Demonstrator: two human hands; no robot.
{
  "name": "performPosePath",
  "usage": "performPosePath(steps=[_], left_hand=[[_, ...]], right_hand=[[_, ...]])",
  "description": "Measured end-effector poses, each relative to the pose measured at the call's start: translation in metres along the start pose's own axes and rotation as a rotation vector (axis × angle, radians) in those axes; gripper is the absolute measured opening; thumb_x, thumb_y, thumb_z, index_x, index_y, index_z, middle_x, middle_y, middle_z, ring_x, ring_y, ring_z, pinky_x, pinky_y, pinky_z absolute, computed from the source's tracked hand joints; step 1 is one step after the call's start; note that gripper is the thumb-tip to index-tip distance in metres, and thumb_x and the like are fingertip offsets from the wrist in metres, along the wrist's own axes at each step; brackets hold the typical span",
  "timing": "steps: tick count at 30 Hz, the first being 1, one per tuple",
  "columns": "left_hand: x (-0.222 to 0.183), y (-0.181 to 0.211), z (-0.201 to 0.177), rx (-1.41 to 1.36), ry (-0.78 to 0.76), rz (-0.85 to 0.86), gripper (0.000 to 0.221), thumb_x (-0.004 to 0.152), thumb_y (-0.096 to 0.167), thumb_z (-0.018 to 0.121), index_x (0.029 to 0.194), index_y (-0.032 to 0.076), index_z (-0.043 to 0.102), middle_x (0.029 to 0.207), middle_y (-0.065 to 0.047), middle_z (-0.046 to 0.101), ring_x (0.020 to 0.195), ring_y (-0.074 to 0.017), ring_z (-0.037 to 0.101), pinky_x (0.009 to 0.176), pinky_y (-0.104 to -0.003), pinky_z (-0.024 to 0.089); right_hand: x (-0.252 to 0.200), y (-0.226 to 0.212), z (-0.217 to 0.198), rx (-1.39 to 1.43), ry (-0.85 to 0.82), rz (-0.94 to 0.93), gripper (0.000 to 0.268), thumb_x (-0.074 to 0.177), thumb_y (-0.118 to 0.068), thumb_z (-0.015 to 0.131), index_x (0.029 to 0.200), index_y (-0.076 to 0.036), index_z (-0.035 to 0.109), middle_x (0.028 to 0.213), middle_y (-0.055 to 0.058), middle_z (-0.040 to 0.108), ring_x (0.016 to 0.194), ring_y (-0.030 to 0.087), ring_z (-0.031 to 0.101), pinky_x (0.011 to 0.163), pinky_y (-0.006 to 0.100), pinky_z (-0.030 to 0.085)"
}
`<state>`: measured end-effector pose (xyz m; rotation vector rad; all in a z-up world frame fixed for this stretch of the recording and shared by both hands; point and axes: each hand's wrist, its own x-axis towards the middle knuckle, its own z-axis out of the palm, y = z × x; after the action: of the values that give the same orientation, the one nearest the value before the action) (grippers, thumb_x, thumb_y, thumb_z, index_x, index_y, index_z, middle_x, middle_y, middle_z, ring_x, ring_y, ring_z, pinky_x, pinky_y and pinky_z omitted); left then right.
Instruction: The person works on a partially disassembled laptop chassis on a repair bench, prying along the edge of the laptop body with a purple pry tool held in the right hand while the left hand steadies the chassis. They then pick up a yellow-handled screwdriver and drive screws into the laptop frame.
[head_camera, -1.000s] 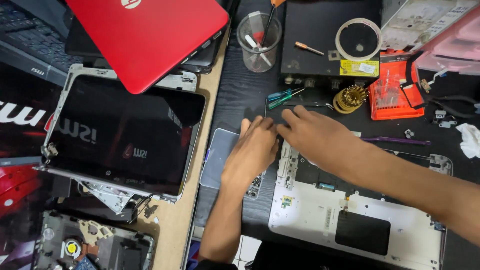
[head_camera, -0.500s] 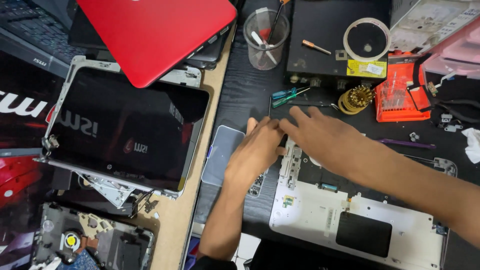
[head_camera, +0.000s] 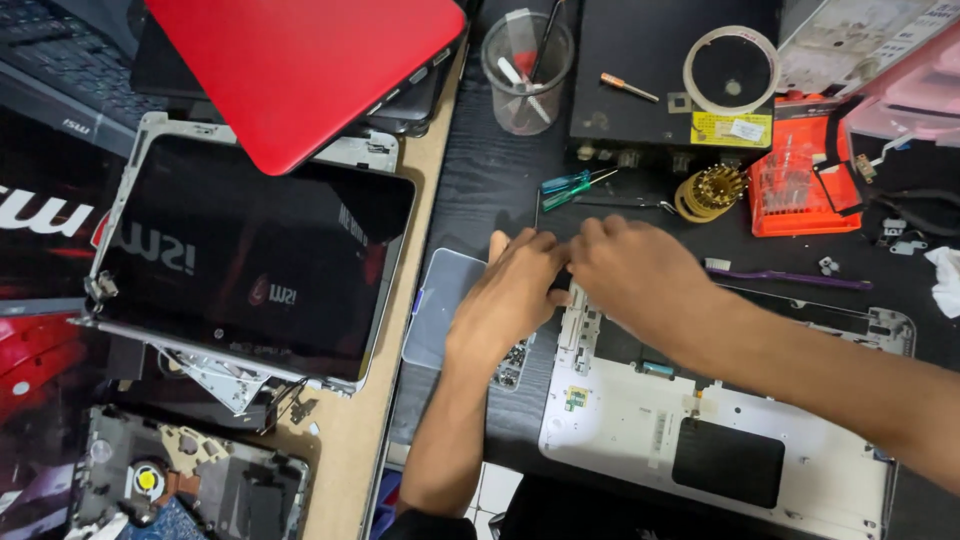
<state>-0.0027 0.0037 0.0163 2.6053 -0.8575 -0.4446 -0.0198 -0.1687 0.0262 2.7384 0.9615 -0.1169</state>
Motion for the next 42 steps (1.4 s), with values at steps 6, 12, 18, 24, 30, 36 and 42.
performPosePath(steps=[6,12,18,24,30,36,42], left_hand=[[-0.001,-0.006,0.008,-0.004,0.01,-0.004,0.031,0.082,0.021,0.079,0.108,0.006,0.07,0.099,-0.009,0.066,0.103,-0.0282,0.057,0.092,-0.042,0.037],[-0.002,0.0,0.003,-0.007,0.021,-0.001,0.03,0.081,0.019,0.081,0.104,0.004,0.07,0.098,-0.011,0.066,0.103,-0.0296,0.057,0.091,-0.041,0.036],[-0.003,-0.001,0.002,-0.022,0.006,-0.006,0.025,0.082,0.017,0.08,0.1,0.003,0.071,0.098,-0.011,0.066,0.104,-0.029,0.056,0.093,-0.041,0.036],[-0.002,-0.007,0.012,-0.005,0.033,0.021,0.031,0.082,0.02,0.08,0.108,0.006,0.07,0.102,-0.011,0.066,0.107,-0.0291,0.057,0.094,-0.042,0.035],[-0.003,0.003,0.003,0.029,0.021,0.014,0.039,0.084,0.022,0.078,0.119,0.007,0.069,0.105,-0.01,0.067,0.107,-0.0269,0.057,0.092,-0.041,0.036],[-0.001,-0.002,0.009,0.038,0.003,0.009,0.042,0.085,0.021,0.077,0.123,0.006,0.069,0.106,-0.01,0.068,0.105,-0.0277,0.057,0.089,-0.042,0.036],[-0.001,-0.001,0.008,0.029,0.011,0.007,0.043,0.084,0.019,0.077,0.124,0.004,0.068,0.105,-0.012,0.068,0.106,-0.0287,0.057,0.09,-0.042,0.036]], right_hand=[[-0.004,-0.002,-0.009,-0.04,0.22,-0.082,0.024,0.077,-0.003,0.079,0.1,-0.007,0.073,0.096,0.011,0.069,0.089,0.027,0.068,0.079,0.037,0.051],[-0.011,-0.008,-0.039,-0.095,0.009,-0.041,0.03,0.078,-0.005,0.082,0.104,-0.008,0.069,0.105,0.011,0.065,0.094,0.027,0.071,0.076,0.029,0.059],[0.001,-0.007,0.008,-0.141,0.175,-0.051,0.019,0.078,-0.007,0.079,0.095,-0.009,0.069,0.096,0.008,0.064,0.094,0.027,0.068,0.082,0.033,0.054],[-0.009,-0.008,-0.036,-0.056,0.019,-0.036,0.03,0.082,-0.012,0.08,0.11,-0.008,0.07,0.106,0.012,0.065,0.09,0.026,0.071,0.078,0.03,0.056],[-0.002,0.005,0.008,-0.089,0.168,-0.017,0.012,0.08,-0.015,0.077,0.089,-0.009,0.072,0.086,0.01,0.07,0.08,0.025,0.065,0.076,0.036,0.045],[-0.012,0.001,-0.008,-0.107,0.211,-0.105,0.013,0.083,-0.013,0.078,0.093,-0.008,0.072,0.093,0.011,0.066,0.088,0.025,0.064,0.078,0.033,0.047],[-0.008,0.002,-0.031,-0.033,-0.119,-0.068,0.034,0.081,-0.004,0.081,0.113,-0.005,0.069,0.108,0.015,0.067,0.093,0.026,0.068,0.078,0.03,0.054]])
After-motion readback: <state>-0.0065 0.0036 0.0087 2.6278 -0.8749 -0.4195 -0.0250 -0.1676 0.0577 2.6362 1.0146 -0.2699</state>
